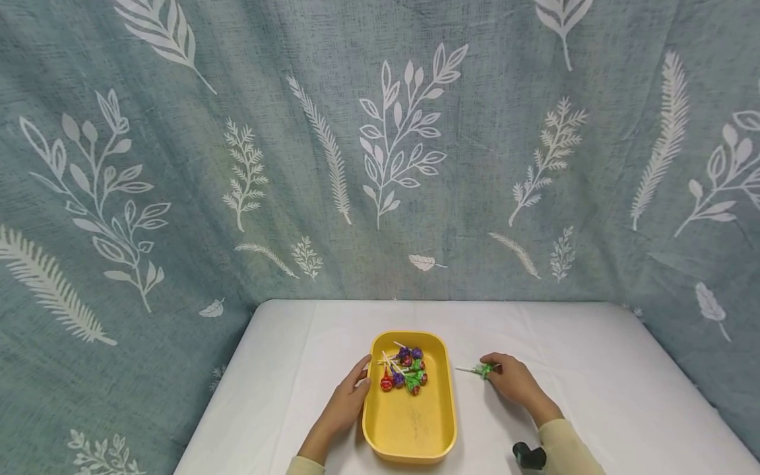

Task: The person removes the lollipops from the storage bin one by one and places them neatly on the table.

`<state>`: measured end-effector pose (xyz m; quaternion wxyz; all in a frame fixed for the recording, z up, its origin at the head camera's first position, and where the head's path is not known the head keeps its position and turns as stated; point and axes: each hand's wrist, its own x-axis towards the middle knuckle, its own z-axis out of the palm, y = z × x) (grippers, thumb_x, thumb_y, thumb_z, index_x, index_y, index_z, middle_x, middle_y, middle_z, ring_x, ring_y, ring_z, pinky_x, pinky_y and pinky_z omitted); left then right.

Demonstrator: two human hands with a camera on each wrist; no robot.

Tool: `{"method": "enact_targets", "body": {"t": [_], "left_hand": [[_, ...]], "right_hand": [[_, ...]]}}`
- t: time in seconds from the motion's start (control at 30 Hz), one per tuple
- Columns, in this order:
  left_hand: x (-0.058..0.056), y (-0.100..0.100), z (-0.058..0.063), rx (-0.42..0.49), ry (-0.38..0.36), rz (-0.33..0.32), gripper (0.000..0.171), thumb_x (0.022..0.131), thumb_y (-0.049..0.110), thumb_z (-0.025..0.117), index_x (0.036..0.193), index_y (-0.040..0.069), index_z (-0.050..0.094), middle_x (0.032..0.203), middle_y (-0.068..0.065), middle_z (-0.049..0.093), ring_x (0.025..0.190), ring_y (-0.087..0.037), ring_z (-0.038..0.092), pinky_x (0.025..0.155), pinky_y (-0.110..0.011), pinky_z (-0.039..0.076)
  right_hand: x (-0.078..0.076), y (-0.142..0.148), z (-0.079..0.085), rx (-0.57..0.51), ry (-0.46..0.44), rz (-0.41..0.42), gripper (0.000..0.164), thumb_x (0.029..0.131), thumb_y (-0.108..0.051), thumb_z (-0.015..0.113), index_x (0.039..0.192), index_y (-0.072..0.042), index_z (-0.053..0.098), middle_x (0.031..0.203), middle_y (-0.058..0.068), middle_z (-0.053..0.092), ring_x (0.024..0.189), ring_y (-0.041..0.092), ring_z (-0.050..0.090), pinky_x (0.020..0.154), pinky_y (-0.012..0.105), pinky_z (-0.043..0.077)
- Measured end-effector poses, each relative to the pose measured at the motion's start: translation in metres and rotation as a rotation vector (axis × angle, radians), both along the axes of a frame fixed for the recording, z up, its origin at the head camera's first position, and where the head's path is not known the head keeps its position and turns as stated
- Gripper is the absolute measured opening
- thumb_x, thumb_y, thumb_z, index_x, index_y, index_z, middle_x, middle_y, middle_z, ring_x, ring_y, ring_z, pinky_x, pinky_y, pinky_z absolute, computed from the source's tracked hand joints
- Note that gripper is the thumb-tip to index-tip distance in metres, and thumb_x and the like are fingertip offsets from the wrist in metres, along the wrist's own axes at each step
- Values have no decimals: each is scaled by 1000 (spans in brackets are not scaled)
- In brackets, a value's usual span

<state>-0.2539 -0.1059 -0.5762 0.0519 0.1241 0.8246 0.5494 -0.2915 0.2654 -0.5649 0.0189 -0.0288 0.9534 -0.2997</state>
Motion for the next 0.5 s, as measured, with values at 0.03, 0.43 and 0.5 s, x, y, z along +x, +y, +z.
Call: {"method": "enact_targets", "body": {"t": [0.03, 0.43, 0.5], "left_hand": [[0, 0, 0, 0, 2, -1, 50, 108, 16, 45, 157, 10, 37, 139, -28, 54, 118, -42, 61, 103, -57, 46], [0, 0, 0, -2, 17, 3, 50, 108, 15, 45, 157, 10, 38, 139, -28, 55, 117, -41, 62, 102, -56, 48], [0, 0, -1, 2, 16, 2, 50, 108, 15, 45, 157, 10, 38, 139, -28, 55, 117, -41, 62, 102, -56, 48]], "right_hand": [[0, 0, 1, 0, 2, 1, 30, 90, 0, 65, 120, -1, 69, 110, 14, 68, 99, 30, 63, 89, 56, 51], [5, -3, 11, -63, 33, 2, 34, 96, -7, 58, 128, -1, 65, 136, 29, 55, 126, 50, 51, 101, 65, 42], [5, -3, 13, -70, 44, 5, 33, 97, -8, 59, 129, -1, 65, 137, 29, 55, 126, 50, 51, 101, 64, 42]]}}
